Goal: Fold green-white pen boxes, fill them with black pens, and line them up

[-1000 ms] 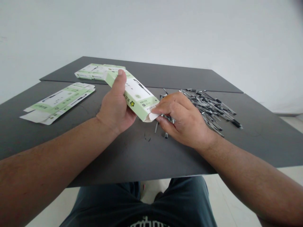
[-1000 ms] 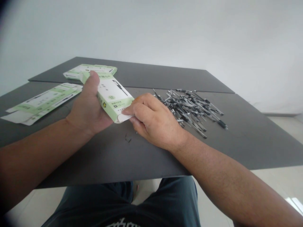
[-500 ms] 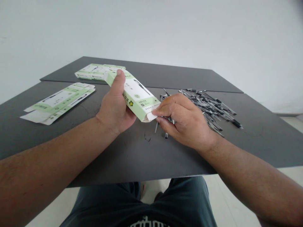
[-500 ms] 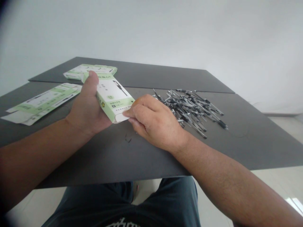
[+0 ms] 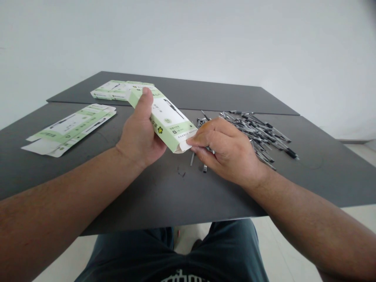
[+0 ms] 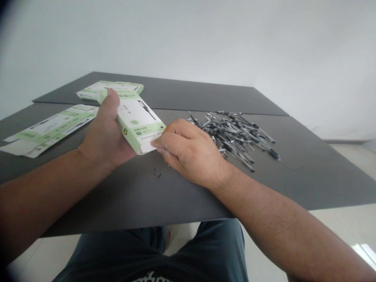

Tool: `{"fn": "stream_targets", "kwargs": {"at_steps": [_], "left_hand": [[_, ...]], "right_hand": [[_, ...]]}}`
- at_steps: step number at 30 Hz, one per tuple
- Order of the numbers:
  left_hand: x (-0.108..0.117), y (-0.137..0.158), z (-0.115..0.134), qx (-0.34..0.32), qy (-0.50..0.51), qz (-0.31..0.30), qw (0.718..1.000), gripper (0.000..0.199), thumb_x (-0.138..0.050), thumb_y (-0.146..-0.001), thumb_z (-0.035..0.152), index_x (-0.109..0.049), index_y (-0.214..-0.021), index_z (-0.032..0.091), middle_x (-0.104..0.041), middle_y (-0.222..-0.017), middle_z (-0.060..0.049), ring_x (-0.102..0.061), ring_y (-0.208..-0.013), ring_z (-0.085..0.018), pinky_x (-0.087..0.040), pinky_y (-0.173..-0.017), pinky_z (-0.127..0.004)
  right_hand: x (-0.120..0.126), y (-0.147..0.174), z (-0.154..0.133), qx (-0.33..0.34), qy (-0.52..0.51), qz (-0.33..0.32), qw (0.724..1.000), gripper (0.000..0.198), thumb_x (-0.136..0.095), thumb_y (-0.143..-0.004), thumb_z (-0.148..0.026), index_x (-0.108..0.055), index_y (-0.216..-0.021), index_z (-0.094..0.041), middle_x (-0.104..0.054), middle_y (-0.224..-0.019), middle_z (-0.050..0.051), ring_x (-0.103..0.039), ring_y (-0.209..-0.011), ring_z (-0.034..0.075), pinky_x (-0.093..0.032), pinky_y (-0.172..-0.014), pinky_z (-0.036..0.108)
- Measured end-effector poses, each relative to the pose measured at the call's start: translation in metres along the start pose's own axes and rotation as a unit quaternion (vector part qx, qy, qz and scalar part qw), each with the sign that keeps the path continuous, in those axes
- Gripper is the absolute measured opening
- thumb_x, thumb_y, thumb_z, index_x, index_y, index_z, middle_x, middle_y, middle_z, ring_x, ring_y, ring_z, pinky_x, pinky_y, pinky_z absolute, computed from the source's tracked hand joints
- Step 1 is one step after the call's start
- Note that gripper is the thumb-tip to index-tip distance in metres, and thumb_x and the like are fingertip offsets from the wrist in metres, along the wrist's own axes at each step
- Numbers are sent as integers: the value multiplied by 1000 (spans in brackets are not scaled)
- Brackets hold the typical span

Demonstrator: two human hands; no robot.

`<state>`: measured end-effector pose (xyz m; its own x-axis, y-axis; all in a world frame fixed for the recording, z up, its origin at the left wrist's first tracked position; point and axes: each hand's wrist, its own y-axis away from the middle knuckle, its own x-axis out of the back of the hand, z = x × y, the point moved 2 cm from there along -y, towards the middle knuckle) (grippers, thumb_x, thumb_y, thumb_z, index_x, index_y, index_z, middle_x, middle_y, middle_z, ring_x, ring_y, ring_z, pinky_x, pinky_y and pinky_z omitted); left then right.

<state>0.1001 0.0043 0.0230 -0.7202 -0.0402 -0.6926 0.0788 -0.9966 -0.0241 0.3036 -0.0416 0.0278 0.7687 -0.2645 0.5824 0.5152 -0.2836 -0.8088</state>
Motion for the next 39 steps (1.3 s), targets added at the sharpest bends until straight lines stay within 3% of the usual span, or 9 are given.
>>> {"fn": "stream_targets", "kwargs": {"at_steps": [6,11,18,21,32,39], "left_hand": [[-8,4,0,2,30,18,999,30,-68,-118,52,-76,-115,24,-83,-111,-5,-73,-128,-31,-59,-114,-47],[-7,6,-1,-4,25,20,999,33,-70,-117,54,-76,-119,21,-83,-108,-5,-78,-124,-29,-58,-117,-43],[-14,12,5,32,-1,69,997,35,-63,-119,53,-78,-113,21,-84,-99,-5,-79,-96,-26,-63,-102,-39],[-17,14,7,31,4,88,996,36,-60,-121,51,-80,-118,21,-87,-109,-5,-80,-102,-25,-64,-106,-38],[-13,13,5,1,17,78,997,29,-67,-119,47,-81,-118,21,-88,-113,-4,-81,-110,-26,-65,-104,-38],[-21,23,9,20,-15,50,998,34,-67,-115,51,-74,-102,20,-76,-88,-3,-71,-79,-22,-62,-78,-35]], "right_hand": [[-2,-1,-5,12,-16,13,1000,28,-71,-108,-4,-79,-121,-27,-82,-109,5,-79,-102,21,-68,-92,36],[-5,-2,-8,32,-21,9,999,30,-69,-106,-3,-79,-124,-25,-79,-108,3,-78,-98,19,-67,-86,31],[-4,-4,-10,33,-14,15,999,29,-69,-105,-2,-79,-120,-24,-78,-105,3,-77,-95,17,-66,-83,28],[-4,-4,-11,38,-21,12,999,27,-68,-106,-2,-79,-120,-22,-78,-107,5,-76,-96,17,-65,-83,28],[-5,-3,-8,27,-36,3,999,25,-68,-106,-4,-80,-117,-23,-78,-106,5,-76,-98,18,-65,-85,29],[-5,-2,-8,36,-52,-10,998,6,-77,-112,-19,-79,-117,-22,-79,-108,7,-76,-99,20,-66,-86,32]]}}
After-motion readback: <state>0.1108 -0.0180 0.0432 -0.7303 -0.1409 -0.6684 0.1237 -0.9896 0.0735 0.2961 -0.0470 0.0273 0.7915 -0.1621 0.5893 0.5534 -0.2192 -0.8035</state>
